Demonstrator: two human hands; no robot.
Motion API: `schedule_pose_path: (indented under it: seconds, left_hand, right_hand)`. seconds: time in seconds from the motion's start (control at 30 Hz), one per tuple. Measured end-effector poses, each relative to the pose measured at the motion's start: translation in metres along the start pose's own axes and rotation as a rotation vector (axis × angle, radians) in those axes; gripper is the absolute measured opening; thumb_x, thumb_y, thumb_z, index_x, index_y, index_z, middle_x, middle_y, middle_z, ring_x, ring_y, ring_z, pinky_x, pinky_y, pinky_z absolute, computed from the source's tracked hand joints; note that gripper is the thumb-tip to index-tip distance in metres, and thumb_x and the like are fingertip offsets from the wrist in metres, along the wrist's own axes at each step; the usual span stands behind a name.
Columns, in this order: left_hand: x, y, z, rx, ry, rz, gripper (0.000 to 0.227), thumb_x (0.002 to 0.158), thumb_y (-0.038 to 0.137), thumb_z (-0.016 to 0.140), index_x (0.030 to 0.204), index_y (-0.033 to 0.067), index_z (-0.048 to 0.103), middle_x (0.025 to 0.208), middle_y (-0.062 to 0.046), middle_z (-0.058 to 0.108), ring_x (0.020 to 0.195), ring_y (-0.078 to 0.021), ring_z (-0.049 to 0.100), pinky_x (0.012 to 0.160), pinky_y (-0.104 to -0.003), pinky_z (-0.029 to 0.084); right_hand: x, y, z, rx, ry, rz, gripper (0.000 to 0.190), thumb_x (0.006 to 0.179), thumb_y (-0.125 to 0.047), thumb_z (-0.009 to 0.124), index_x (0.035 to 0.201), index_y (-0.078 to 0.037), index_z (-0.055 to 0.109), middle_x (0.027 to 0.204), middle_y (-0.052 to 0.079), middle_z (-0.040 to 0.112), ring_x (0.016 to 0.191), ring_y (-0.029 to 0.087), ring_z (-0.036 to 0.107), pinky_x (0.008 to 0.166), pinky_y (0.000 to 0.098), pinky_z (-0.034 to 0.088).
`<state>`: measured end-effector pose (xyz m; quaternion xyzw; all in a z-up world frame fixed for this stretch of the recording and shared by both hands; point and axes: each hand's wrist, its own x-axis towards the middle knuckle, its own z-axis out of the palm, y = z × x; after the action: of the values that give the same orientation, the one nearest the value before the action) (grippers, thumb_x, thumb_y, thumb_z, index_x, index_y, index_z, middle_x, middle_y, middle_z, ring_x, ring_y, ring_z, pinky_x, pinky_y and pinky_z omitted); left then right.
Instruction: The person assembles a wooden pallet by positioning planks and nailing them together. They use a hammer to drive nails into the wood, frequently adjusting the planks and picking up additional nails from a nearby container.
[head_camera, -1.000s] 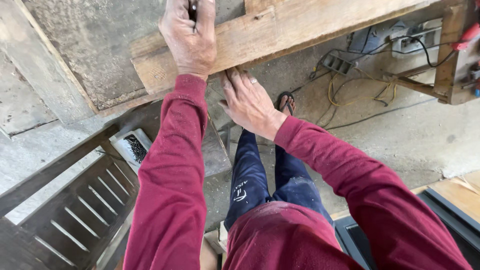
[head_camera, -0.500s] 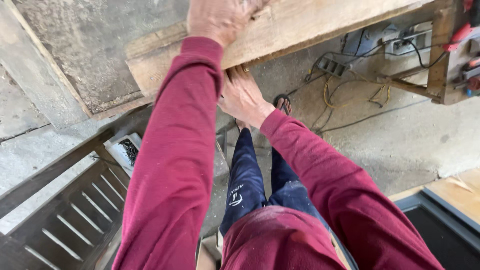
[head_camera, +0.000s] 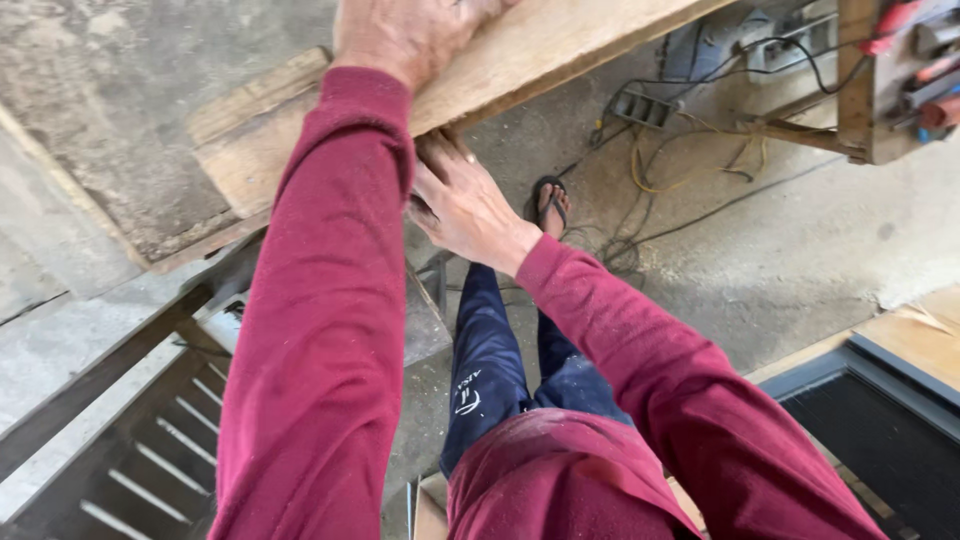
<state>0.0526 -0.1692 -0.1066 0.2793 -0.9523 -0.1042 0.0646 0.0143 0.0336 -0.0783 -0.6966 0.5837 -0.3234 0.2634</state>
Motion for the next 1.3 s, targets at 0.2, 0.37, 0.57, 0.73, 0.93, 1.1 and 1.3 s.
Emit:
schedule_pose_path:
  seconds: [0.2,0.37,0.57,0.73,0.93,1.1,1.3]
  left_hand:
    - [-0.001,0.012,-0.048,-0.225,0.011,-0.051,0.066,0.107,0.075,0.045,0.102,0.0228,0.084,0.065,-0.002,0.065,0.057,-0.0196,0.057,0.060,-0.040,0.049]
    - [0.001,0.015,-0.052,-0.253,0.035,-0.068,0.066,0.107,0.076,0.049,0.120,0.0212,0.083,0.078,-0.001,0.072,0.064,-0.0174,0.064,0.062,-0.036,0.053]
    - [-0.005,0.015,-0.064,-0.163,0.110,0.010,0.058,0.109,0.067,0.055,0.115,0.0158,0.083,0.095,-0.004,0.074,0.081,-0.0212,0.069,0.067,-0.037,0.054]
    - [-0.006,0.017,-0.067,-0.173,0.087,-0.025,0.056,0.106,0.066,0.058,0.120,0.0176,0.083,0.090,-0.004,0.073,0.080,-0.0235,0.069,0.066,-0.039,0.053]
    - [-0.006,0.014,-0.061,-0.170,0.110,0.011,0.060,0.109,0.069,0.052,0.121,0.0182,0.082,0.088,-0.003,0.073,0.071,-0.0207,0.068,0.063,-0.037,0.055]
    - [0.006,0.017,-0.062,-0.179,-0.254,-0.218,0.071,0.099,0.079,0.040,0.121,0.0226,0.077,0.069,-0.006,0.065,0.053,-0.0208,0.060,0.050,-0.039,0.052]
    - [0.003,0.025,-0.041,-0.158,-0.307,-0.220,0.074,0.096,0.080,0.039,0.111,0.0169,0.075,0.065,-0.007,0.063,0.052,-0.0189,0.058,0.048,-0.035,0.051]
  right_hand:
    - [-0.059,0.043,-0.076,-0.230,0.296,0.160,0.056,0.106,-0.010,0.067,0.157,-0.003,0.043,0.159,0.021,0.044,0.155,0.040,0.037,0.134,0.0559,0.026]
    - [-0.053,0.135,-0.115,-0.498,0.090,0.100,0.066,0.113,-0.035,0.063,0.151,0.014,0.040,0.155,0.033,0.039,0.149,0.046,0.040,0.128,0.0581,0.026]
    - [-0.018,0.183,-0.123,-0.591,-0.221,0.022,0.070,0.114,-0.057,0.053,0.145,0.005,0.052,0.135,0.029,0.051,0.130,0.044,0.052,0.117,0.0565,0.037]
    - [-0.014,0.178,-0.124,-0.597,-0.187,-0.020,0.074,0.111,-0.062,0.052,0.145,0.004,0.052,0.138,0.028,0.051,0.130,0.045,0.050,0.115,0.0568,0.035]
    - [-0.013,0.173,-0.129,-0.563,-0.226,0.019,0.076,0.110,-0.060,0.056,0.151,0.004,0.045,0.141,0.029,0.048,0.134,0.045,0.046,0.116,0.0585,0.033]
    - [-0.039,0.092,-0.125,-0.540,-0.050,0.029,0.081,0.106,-0.037,0.068,0.154,0.018,0.033,0.157,0.041,0.035,0.150,0.054,0.030,0.126,0.0627,0.023]
    - [-0.055,-0.013,-0.041,-0.149,-0.184,0.016,0.070,0.099,-0.022,0.067,0.150,0.014,0.034,0.157,0.039,0.035,0.151,0.053,0.031,0.125,0.0613,0.027]
